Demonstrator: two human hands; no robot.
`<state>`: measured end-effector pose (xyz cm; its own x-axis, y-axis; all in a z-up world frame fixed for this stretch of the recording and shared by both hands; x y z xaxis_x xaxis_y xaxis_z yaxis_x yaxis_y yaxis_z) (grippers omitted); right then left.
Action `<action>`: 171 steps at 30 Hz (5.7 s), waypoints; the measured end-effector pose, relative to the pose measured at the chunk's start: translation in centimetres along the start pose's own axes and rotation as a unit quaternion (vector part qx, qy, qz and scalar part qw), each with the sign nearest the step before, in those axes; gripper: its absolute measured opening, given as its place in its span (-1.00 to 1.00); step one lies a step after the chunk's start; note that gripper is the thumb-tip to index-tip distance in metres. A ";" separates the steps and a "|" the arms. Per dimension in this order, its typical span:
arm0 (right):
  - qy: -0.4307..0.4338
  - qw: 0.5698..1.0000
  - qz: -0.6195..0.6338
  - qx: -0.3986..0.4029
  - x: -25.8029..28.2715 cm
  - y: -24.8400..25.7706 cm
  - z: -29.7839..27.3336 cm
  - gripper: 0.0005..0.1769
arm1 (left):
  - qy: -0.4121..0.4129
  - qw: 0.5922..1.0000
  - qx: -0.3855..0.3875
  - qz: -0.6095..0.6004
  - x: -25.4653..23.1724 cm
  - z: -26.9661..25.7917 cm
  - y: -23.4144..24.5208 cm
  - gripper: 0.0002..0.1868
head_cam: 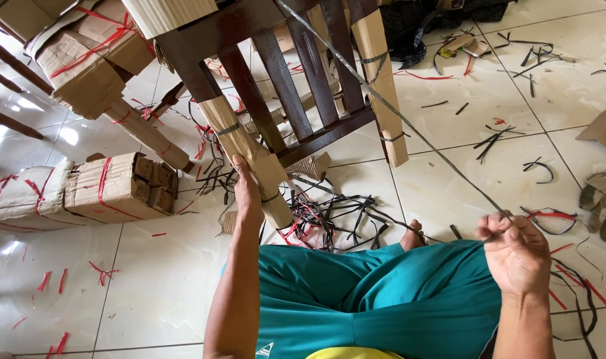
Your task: Securing cardboard protective packaging onto a wooden chair using plastic straps and a utility knife.
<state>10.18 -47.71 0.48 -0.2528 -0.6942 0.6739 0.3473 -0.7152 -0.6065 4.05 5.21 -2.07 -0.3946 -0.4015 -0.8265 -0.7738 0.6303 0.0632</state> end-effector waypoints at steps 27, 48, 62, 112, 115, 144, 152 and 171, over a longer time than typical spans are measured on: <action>0.159 0.979 -0.125 -0.014 3.2 -11.8 7.0 -0.84 | 0.003 1.000 -0.001 0.013 0.7 0.5 0.1 0.27; 0.188 0.978 -0.094 -0.002 1.8 -21.6 14.1 -0.79 | -0.002 0.999 -0.012 0.038 0.5 0.2 0.1 0.30; 0.216 0.953 -0.195 0.088 -4.0 -27.4 16.1 -0.86 | -0.004 1.000 0.010 0.021 0.7 0.3 0.1 0.31; -0.108 0.825 -0.555 0.029 -19.2 -7.5 14.3 -0.40 | -0.024 0.996 -0.090 -0.012 -1.7 0.2 3.5 0.00; -0.088 0.816 -0.572 0.017 -17.7 -9.0 13.4 -0.35 | -0.023 0.994 -0.101 -0.017 -2.6 0.2 4.4 -0.01; 0.068 0.762 -0.642 0.043 -14.0 -18.7 14.8 -0.31 | -0.289 0.908 -0.231 0.199 -11.2 -1.3 3.6 -0.08; -0.048 0.833 -0.509 0.213 -28.8 -19.5 11.5 -0.20 | -0.290 0.918 -0.218 0.158 -11.1 -2.5 3.4 -0.07; -0.099 0.851 -0.418 0.304 -35.9 -20.1 11.6 -0.60 | -0.322 0.903 -0.222 0.180 -12.8 -0.3 3.3 -0.12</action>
<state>22.75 -7.50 -6.61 -0.5047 0.1058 0.8568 0.5389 -0.7368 0.4084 6.45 12.25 8.88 -0.4011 0.3350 -0.8526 -0.8313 0.2579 0.4924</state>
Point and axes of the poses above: each hand's wrist, its own z-axis towards the middle knuckle, its own y-axis out of the back of the hand, x = y × z, the point moved 8 cm from there along z, towards the middle knuckle, and after that the axes turned 12 degrees about y, right-handed, at the moved point
